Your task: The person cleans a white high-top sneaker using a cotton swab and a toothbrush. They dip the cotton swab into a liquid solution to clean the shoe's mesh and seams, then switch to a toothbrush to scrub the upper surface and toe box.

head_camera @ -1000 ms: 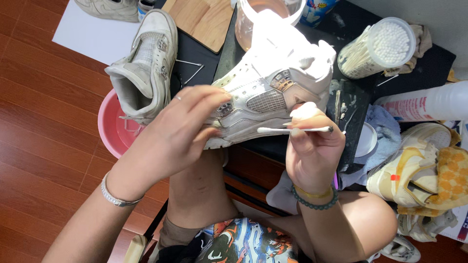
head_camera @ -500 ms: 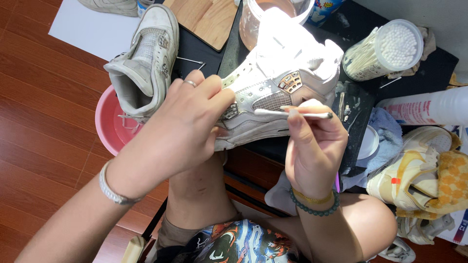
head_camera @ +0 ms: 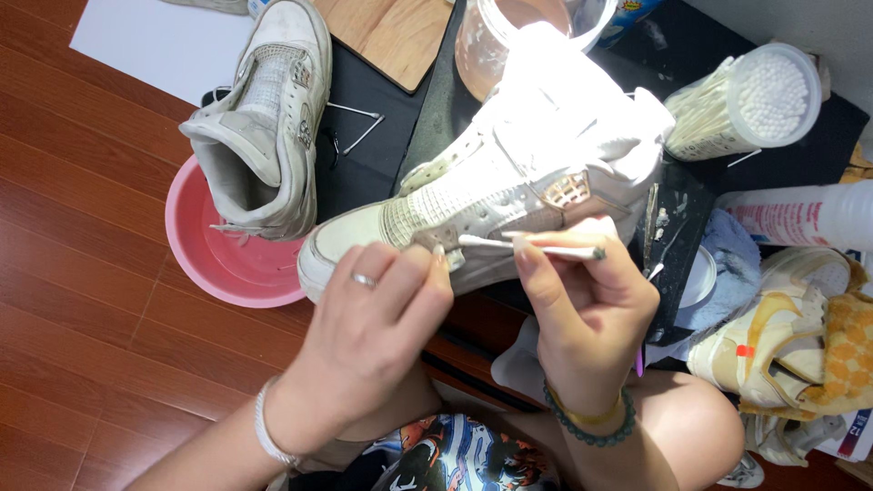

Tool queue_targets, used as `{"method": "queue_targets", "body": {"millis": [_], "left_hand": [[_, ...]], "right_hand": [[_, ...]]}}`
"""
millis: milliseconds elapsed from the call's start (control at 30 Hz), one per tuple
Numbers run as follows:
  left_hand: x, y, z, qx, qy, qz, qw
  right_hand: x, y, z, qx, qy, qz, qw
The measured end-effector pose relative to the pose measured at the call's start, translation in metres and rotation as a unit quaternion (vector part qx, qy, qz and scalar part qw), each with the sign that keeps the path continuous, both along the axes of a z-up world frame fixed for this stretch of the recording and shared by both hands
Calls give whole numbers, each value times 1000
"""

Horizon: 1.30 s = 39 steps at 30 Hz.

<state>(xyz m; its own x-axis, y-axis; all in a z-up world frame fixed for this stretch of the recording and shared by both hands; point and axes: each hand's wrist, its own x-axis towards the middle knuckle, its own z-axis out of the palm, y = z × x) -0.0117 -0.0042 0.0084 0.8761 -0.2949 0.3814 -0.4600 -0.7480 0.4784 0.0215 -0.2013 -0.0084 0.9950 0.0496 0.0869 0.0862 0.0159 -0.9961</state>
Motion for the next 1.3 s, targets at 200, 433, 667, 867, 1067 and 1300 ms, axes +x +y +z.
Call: {"method": "queue_targets", "body": {"millis": [200, 433, 667, 867, 1067, 1300], "left_hand": [[-21, -28, -21, -44, 17, 121, 992], [-20, -38, -48, -68, -51, 181, 980], [-14, -31, -53, -84, -133, 161, 974], [-7, -29, -58, -39, -205, 153, 966], [-9, -34, -60, -52, -194, 156, 967], [-7, -28, -66, -92, -205, 119, 967]], "right_hand": [[0, 1, 5, -171, -79, 2, 982], [9, -2, 14, -250, -108, 23, 962], [18, -2, 33, -267, -106, 61, 956], [28, -2, 47, -371, -173, 93, 908], [41, 3, 71, -457, -232, 167, 842], [62, 2, 82, -505, -310, 275, 757]]}}
